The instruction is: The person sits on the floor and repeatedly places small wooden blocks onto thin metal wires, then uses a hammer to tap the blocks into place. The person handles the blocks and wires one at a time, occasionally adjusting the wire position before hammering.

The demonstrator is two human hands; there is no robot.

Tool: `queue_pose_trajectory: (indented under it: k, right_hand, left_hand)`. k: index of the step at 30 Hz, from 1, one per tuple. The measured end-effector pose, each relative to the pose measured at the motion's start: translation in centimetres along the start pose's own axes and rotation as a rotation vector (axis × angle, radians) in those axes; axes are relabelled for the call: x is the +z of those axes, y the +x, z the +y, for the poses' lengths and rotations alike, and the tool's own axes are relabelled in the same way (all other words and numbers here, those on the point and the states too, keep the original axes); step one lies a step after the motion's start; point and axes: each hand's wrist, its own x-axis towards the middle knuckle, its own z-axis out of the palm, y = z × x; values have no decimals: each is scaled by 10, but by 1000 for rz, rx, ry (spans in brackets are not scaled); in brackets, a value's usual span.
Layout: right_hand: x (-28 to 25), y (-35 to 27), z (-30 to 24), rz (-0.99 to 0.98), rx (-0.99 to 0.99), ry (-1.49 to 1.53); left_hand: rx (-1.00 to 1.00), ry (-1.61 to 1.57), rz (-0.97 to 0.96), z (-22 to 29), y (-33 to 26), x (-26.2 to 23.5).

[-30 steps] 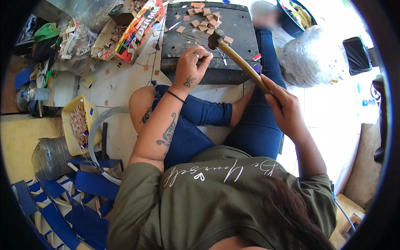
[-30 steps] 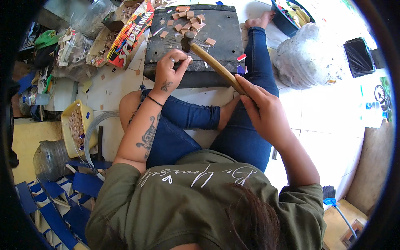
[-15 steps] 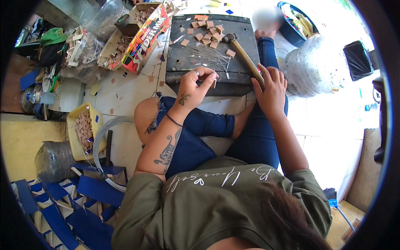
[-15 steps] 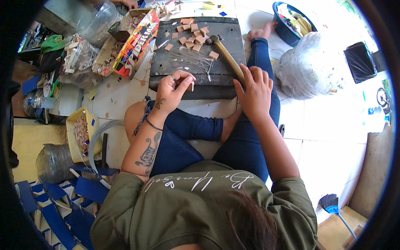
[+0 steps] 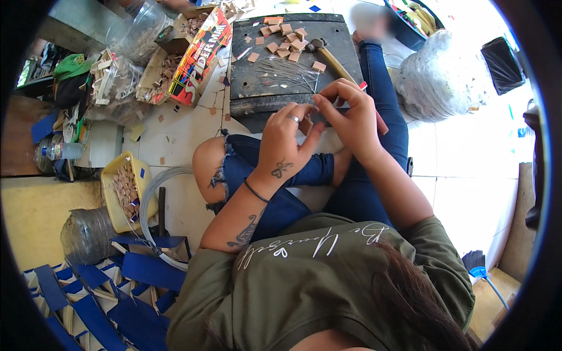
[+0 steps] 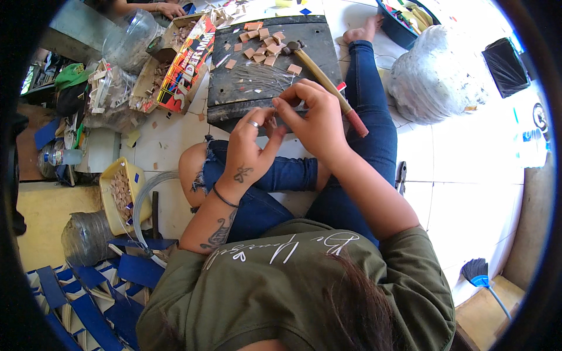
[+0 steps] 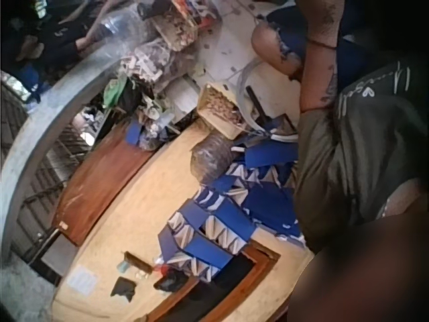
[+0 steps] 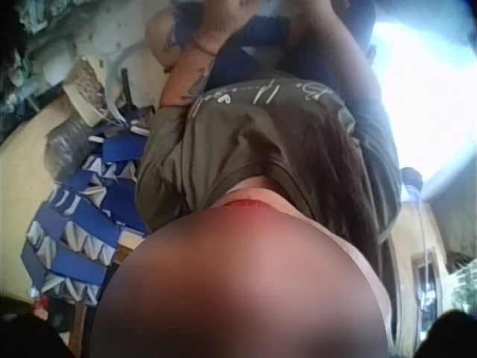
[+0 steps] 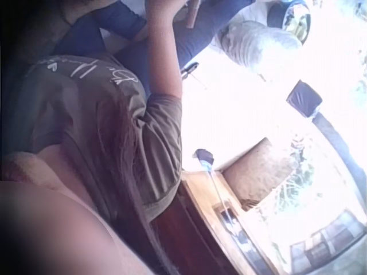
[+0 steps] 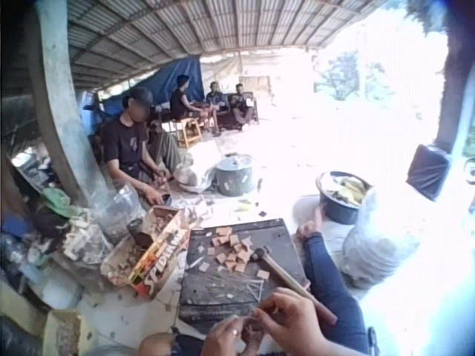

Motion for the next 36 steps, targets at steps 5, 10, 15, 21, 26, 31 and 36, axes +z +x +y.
queue_pose_trajectory:
  k: [5, 10, 15, 21, 26, 31, 36]
  right_hand:
    - [-2, -6, 2, -95, 261, 155]
    - [-2, -8, 0, -156, 411, 357]
    - [-10, -5, -10, -219, 404, 438]
    - [-13, -5, -9, -286, 422, 499]
    - [-9, 10, 5, -164, 118, -109]
    - [-9, 28, 15, -172, 118, -271]
    - [-32, 14, 28, -103, 13, -732]
  left_hand:
    - [90, 111, 39, -5, 5, 1]
    - [34, 150, 23, -4, -3, 1]
    - [24, -207, 17, -7, 4, 0]
    - [-185, -473, -232, -26, 1, -6]
    - [109, -106, 56, -38, 23, 14]
    - [120, 120, 3, -46, 40, 5]
    - [-14, 36, 48, -56, 41, 6]
